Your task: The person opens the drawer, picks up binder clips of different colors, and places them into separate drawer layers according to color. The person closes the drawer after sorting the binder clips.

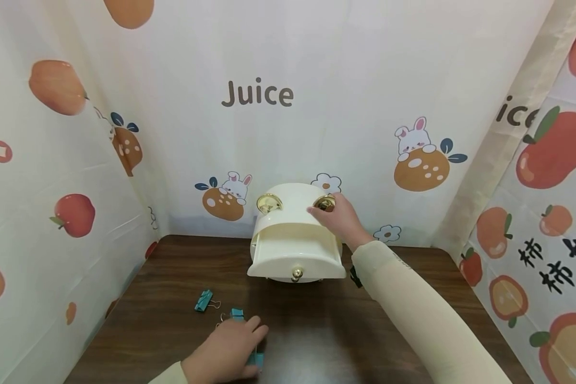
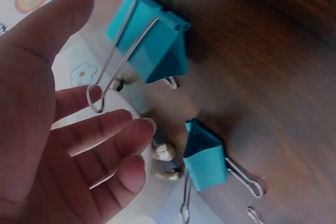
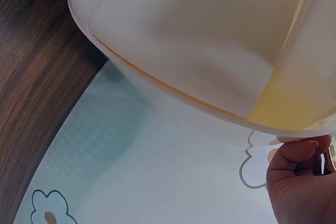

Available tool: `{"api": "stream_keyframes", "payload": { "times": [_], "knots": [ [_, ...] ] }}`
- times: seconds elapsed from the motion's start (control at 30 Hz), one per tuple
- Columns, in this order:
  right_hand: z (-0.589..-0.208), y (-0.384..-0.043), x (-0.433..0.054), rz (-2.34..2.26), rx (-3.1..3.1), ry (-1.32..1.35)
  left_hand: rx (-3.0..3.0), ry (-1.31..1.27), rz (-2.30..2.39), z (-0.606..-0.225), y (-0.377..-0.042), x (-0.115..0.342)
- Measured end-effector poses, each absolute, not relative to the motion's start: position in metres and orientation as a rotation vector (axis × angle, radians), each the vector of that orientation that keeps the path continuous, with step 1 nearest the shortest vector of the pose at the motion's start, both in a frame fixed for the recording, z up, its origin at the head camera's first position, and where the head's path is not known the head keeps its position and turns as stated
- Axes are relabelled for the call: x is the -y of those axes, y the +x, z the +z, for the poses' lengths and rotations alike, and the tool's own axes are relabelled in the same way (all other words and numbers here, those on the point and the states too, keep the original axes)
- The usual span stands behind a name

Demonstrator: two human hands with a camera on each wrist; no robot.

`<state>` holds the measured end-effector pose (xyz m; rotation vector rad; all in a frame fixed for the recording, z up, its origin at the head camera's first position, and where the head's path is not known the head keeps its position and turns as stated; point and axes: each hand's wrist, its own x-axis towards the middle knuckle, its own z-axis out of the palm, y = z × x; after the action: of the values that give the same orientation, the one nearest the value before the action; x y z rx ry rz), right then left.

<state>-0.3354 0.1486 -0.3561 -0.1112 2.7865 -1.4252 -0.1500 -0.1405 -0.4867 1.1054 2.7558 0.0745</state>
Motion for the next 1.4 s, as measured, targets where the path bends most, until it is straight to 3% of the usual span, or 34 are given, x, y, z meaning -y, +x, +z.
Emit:
{"api": "stream_keyframes", "payload": {
  "times": [0.47,1.4],
  "knots": [
    [-0.361,-0.336,-0.150,-1.409,-2.813,-0.118,-2.668,1.141,-0.048,-0.507,-0.151,0.137],
    [-0.360,-0.336,-0.150,-1.433,-2.805,-0.129,-2.625,1.091,0.255,-0.508,-0.152,0.135]
  ]
}}
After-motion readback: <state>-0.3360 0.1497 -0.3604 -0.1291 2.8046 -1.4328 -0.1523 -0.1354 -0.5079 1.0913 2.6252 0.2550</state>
